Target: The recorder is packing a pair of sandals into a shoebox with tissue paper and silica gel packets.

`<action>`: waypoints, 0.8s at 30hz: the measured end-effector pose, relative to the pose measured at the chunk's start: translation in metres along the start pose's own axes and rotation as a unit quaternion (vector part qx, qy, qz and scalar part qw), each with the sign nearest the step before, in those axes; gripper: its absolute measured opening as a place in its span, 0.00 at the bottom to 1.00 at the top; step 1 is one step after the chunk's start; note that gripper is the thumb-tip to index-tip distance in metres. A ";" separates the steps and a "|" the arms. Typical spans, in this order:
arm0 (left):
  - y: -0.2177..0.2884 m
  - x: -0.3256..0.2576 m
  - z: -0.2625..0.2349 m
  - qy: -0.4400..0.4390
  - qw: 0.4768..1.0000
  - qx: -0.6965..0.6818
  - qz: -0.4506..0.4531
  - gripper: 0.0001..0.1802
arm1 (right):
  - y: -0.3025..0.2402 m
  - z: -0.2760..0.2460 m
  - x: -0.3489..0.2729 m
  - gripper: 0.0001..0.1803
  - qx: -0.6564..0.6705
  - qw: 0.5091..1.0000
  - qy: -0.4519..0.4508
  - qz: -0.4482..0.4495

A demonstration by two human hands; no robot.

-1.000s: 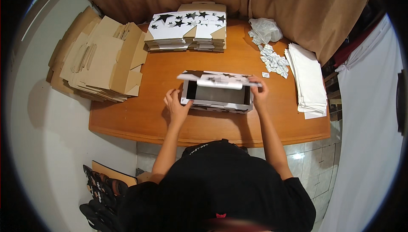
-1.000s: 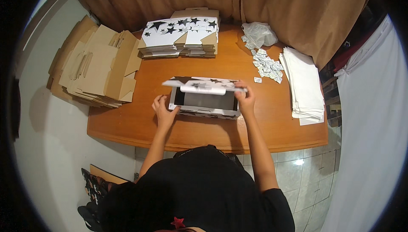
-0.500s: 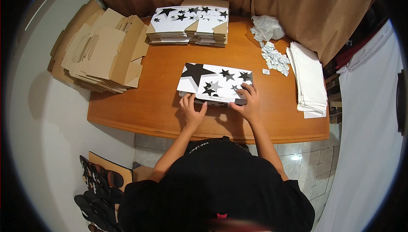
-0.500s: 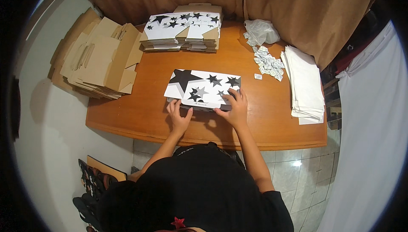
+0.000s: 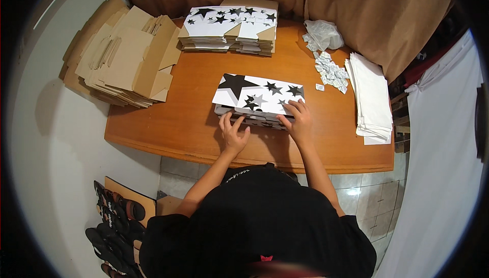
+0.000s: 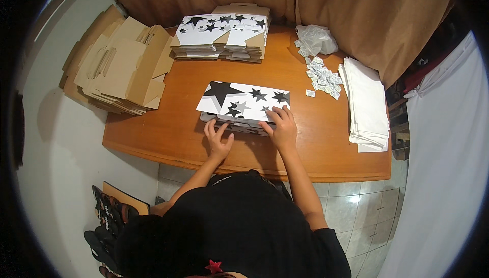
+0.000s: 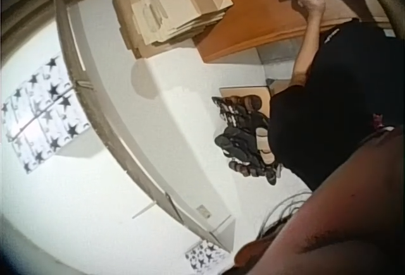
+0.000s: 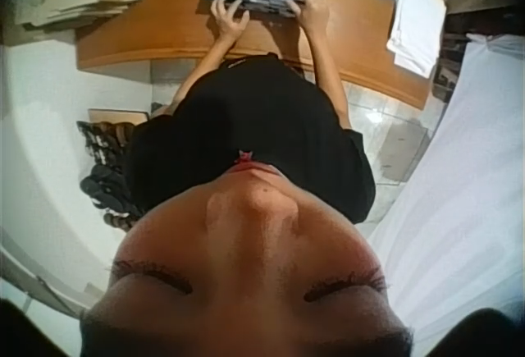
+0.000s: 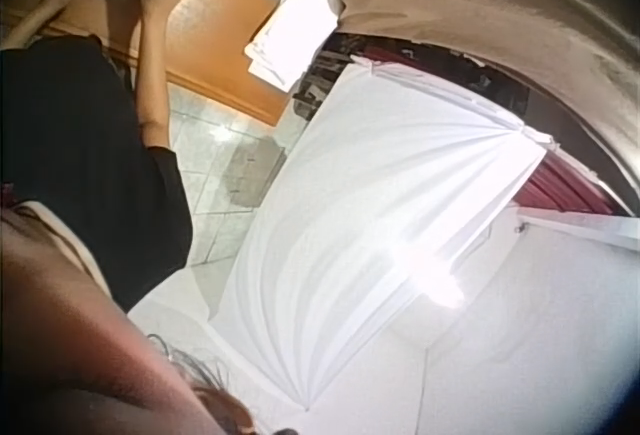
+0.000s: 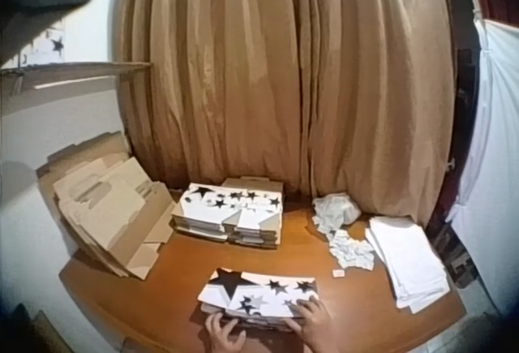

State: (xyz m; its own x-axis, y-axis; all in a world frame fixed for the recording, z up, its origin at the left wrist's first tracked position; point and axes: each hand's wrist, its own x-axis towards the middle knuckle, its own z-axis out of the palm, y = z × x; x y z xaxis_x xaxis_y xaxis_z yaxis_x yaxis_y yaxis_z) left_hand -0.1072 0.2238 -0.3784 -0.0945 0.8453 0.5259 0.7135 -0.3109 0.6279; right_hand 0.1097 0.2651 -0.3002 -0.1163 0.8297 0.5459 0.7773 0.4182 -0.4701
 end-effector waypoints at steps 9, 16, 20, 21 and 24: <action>0.011 -0.007 0.002 -0.051 0.999 0.014 -0.002 0.21 | 0.003 0.006 -0.007 0.18 -0.008 1.000 -0.010 -0.002; 0.009 -0.015 -0.006 -0.067 0.996 0.047 0.028 0.22 | 0.005 0.018 -0.020 0.15 -0.015 1.000 0.014 -0.008; 0.007 -0.019 -0.004 -0.067 0.994 0.080 0.041 0.24 | 0.004 0.021 -0.023 0.14 -0.022 0.999 0.036 -0.020; 0.005 -0.018 -0.005 -0.085 0.991 0.092 0.048 0.25 | 0.004 0.023 -0.024 0.14 -0.022 0.999 0.035 -0.020; 0.002 -0.018 -0.006 -0.109 0.986 0.112 0.057 0.26 | 0.004 0.025 -0.026 0.13 -0.020 0.998 0.058 -0.023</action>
State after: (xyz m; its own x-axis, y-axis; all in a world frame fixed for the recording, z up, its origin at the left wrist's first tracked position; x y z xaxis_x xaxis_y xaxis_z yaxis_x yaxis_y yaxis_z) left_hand -0.1076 0.2053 -0.3832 0.1289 0.8913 0.4347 0.8482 -0.3262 0.4174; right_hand 0.1005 0.2542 -0.3339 -0.0813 0.7606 0.6441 0.7973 0.4374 -0.4159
